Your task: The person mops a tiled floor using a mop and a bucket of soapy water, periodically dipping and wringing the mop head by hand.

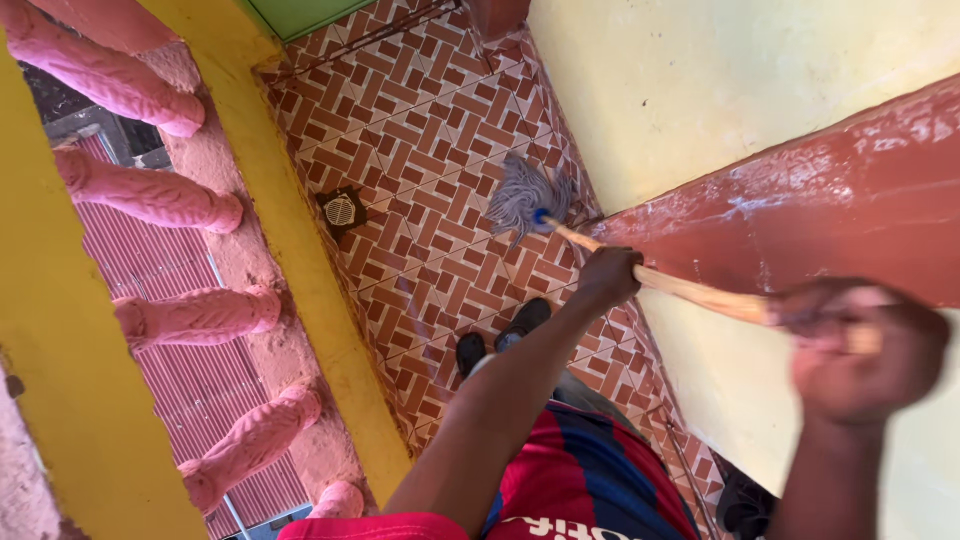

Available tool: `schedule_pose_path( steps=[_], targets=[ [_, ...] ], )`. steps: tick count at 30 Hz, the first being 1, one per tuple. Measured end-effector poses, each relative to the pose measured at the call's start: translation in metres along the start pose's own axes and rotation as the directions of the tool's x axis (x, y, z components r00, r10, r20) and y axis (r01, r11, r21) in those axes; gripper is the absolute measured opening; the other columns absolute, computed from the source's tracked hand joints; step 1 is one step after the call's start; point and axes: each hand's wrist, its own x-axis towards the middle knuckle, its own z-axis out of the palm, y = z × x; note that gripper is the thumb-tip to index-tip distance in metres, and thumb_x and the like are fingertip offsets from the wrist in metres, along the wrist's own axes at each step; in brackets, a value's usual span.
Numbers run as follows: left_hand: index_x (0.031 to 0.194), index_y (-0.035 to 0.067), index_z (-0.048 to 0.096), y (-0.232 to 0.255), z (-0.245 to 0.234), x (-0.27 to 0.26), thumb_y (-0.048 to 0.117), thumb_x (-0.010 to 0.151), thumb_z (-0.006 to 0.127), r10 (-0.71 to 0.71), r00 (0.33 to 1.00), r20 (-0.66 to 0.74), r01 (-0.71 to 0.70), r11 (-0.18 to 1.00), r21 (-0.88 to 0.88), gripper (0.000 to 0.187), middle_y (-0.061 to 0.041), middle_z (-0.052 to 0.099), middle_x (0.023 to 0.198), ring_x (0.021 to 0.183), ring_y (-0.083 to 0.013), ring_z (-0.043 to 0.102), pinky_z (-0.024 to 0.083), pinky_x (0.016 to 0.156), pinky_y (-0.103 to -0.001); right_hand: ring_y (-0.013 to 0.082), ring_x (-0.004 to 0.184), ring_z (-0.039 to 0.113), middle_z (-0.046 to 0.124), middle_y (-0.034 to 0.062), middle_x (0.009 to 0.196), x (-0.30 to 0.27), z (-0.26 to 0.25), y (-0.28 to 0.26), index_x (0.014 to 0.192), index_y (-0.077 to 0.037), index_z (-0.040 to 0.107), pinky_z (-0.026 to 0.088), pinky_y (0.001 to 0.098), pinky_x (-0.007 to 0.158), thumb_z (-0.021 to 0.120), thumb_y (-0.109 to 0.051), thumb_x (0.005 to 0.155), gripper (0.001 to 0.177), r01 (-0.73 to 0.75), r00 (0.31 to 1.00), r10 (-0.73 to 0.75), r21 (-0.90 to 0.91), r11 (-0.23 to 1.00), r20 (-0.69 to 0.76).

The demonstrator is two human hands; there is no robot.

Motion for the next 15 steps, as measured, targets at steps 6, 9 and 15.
schedule_pose_path(
  steps=[6, 9, 15],
  targets=[
    [0.099, 0.019, 0.078, -0.021, -0.023, -0.048, 0.028, 0.079, 0.074, -0.011, 1.0, -0.017, 0.013, 0.988, 0.151, 0.022, -0.003, 0.075, 0.1, 0.102, -0.0256, 0.07, 0.049, 0.102, -0.046, 0.0184, 0.055, 0.027, 0.032, 0.0063, 0.056, -0.024, -0.017, 0.005, 0.068, -0.012, 0.034, 0.032, 0.0372, 0.062, 0.04, -0.03, 0.106, 0.042, -0.337, 0.917, 0.388, 0.342, 0.877, -0.091],
    [0.101, 0.019, 0.078, -0.043, -0.047, -0.076, 0.025, 0.083, 0.074, -0.124, 0.992, -0.039, 0.127, 0.987, 0.101, 0.019, -0.004, 0.075, 0.105, 0.104, -0.0268, 0.07, 0.053, 0.098, -0.044, 0.0187, 0.056, 0.028, 0.031, 0.0043, 0.058, -0.037, 0.011, 0.006, 0.066, -0.013, 0.035, 0.031, 0.0365, 0.06, 0.04, -0.032, 0.102, 0.041, -0.356, 0.904, 0.42, 0.4, 0.845, -0.083],
    [0.096, 0.014, 0.077, -0.086, -0.08, -0.144, 0.023, 0.085, 0.075, -0.322, 0.897, -0.302, 0.291, 0.946, -0.145, 0.015, -0.01, 0.072, 0.104, 0.101, -0.0315, 0.069, 0.055, 0.09, -0.046, 0.0164, 0.053, 0.027, 0.028, 0.0019, 0.053, -0.049, 0.087, 0.001, 0.061, -0.015, 0.034, 0.03, 0.0367, 0.059, 0.041, -0.032, 0.1, 0.042, -0.434, 0.884, 0.462, 0.474, 0.766, 0.064]
  ],
)
